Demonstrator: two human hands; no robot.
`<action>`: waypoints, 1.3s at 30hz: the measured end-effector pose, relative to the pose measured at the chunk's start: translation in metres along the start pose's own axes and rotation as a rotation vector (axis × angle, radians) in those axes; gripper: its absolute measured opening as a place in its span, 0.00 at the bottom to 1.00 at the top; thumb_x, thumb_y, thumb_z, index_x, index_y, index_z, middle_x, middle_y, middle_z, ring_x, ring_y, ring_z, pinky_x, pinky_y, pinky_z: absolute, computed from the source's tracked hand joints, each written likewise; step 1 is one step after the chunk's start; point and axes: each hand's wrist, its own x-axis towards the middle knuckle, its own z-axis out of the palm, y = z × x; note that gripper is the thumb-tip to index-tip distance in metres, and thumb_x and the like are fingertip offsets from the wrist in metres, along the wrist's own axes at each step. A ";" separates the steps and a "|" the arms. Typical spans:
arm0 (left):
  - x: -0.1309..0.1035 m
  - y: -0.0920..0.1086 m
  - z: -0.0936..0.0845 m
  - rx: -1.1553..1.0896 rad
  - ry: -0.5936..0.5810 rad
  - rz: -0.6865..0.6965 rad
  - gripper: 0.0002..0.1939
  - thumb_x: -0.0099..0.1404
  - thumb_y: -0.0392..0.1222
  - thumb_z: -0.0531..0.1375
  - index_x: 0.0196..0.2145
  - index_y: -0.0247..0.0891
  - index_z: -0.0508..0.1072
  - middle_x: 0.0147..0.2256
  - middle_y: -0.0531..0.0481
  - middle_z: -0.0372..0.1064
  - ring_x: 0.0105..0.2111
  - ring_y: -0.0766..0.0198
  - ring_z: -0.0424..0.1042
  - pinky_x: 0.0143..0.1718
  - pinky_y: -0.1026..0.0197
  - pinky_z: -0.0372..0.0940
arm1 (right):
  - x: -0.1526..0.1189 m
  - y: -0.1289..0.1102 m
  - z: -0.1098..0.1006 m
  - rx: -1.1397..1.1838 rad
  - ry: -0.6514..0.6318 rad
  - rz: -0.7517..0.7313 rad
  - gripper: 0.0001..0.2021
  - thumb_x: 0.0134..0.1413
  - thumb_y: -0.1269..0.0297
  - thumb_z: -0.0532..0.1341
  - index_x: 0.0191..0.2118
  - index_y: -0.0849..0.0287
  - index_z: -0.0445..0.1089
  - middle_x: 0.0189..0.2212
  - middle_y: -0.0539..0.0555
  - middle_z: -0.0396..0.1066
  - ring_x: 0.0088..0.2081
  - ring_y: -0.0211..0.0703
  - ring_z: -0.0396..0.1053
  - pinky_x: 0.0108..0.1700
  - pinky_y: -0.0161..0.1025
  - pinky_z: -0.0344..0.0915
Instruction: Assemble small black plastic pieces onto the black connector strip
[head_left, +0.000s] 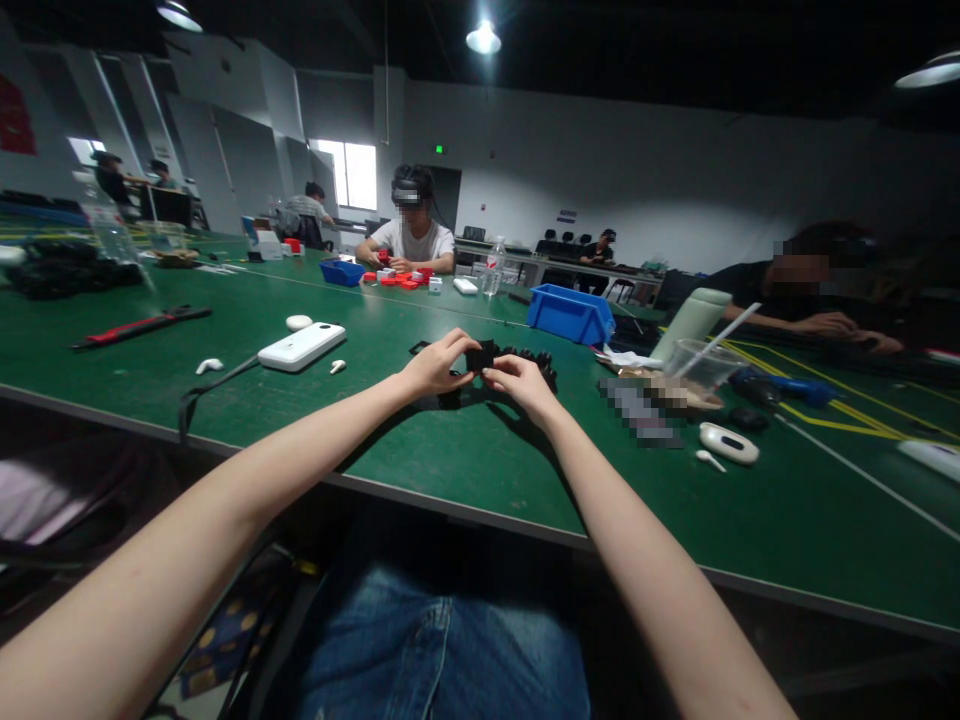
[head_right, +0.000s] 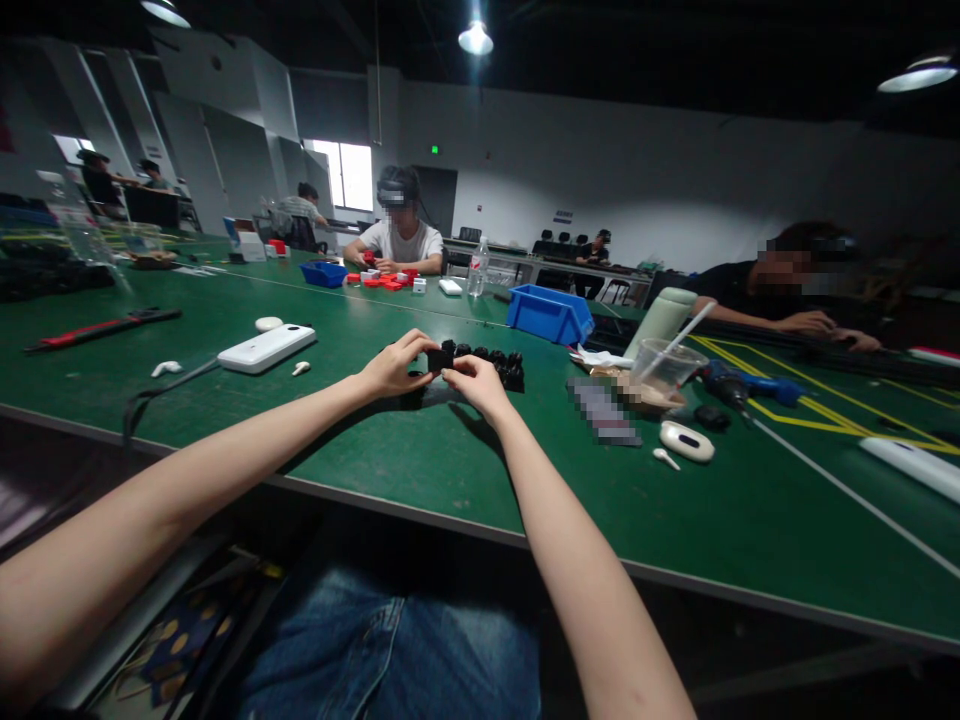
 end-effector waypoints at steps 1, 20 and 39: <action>0.000 0.000 0.000 -0.001 0.006 0.003 0.17 0.57 0.37 0.61 0.45 0.36 0.64 0.40 0.45 0.64 0.41 0.63 0.69 0.40 0.62 0.66 | 0.000 -0.001 0.001 0.030 0.004 0.022 0.07 0.38 0.68 0.67 0.27 0.61 0.69 0.22 0.47 0.70 0.26 0.34 0.68 0.36 0.36 0.66; -0.001 0.001 0.001 -0.035 -0.056 -0.032 0.16 0.60 0.35 0.58 0.46 0.35 0.63 0.43 0.43 0.65 0.41 0.64 0.69 0.41 0.62 0.66 | 0.001 0.003 0.000 0.017 -0.025 0.012 0.18 0.32 0.53 0.69 0.25 0.59 0.65 0.22 0.46 0.65 0.26 0.35 0.66 0.34 0.37 0.67; -0.004 -0.006 0.005 -0.006 -0.220 -0.131 0.21 0.60 0.40 0.61 0.49 0.33 0.65 0.46 0.41 0.71 0.47 0.58 0.71 0.46 0.58 0.66 | -0.002 0.005 0.000 -0.072 -0.046 -0.044 0.18 0.31 0.52 0.69 0.24 0.60 0.66 0.20 0.47 0.66 0.24 0.34 0.64 0.31 0.35 0.63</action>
